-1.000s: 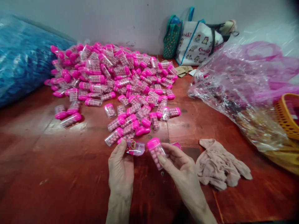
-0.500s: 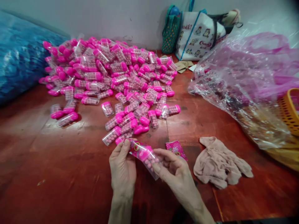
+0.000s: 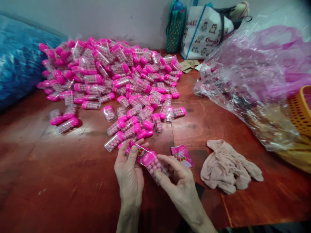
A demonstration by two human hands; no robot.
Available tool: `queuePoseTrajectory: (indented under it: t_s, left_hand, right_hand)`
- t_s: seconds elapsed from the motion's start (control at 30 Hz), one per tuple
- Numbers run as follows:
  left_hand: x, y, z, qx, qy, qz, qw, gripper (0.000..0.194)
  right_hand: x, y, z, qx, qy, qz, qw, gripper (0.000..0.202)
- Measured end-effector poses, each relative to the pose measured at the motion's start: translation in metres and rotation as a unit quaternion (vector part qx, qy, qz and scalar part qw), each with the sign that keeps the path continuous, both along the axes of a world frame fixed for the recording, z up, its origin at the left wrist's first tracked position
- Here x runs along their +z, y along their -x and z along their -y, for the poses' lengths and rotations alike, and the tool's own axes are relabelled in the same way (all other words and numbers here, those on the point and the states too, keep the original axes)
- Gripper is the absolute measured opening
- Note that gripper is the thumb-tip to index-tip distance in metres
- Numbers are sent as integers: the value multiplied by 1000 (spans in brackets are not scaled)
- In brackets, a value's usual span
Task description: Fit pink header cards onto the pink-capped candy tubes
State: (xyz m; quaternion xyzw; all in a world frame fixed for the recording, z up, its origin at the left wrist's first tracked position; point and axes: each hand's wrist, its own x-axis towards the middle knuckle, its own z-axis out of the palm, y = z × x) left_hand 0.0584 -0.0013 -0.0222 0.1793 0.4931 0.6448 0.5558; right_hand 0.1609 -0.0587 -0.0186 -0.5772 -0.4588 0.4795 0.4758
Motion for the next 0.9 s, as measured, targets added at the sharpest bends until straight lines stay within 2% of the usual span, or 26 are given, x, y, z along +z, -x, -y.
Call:
queuePoseTrajectory:
  t_s: [0.1, 0.27, 0.47, 0.63, 0.8, 0.9]
  left_hand:
    - [-1, -3, 0, -15, 7, 23, 1000, 19]
    - [0, -5, 1, -69, 64, 86, 992, 33]
    - [1, -5, 5, -142, 128, 150, 970, 27]
    - [-4, -1, 7, -150, 102, 116, 977, 32]
    - [-5, 6, 6, -220, 66, 87, 969, 43]
    - [-2, 8, 7, -238, 58, 92, 965, 46]
  right_hand:
    - [-1, 1, 0, -16, -30, 39, 999, 23]
    - [-6, 2, 0, -50, -92, 111, 988, 29]
    - [-10, 3, 0, -68, -152, 116, 979, 33]
    - [-10, 4, 2, -53, -167, 82, 981, 40]
    - [-5, 4, 1, -53, -173, 42, 983, 41]
    - [-2, -1, 0, -46, -165, 2, 985, 40]
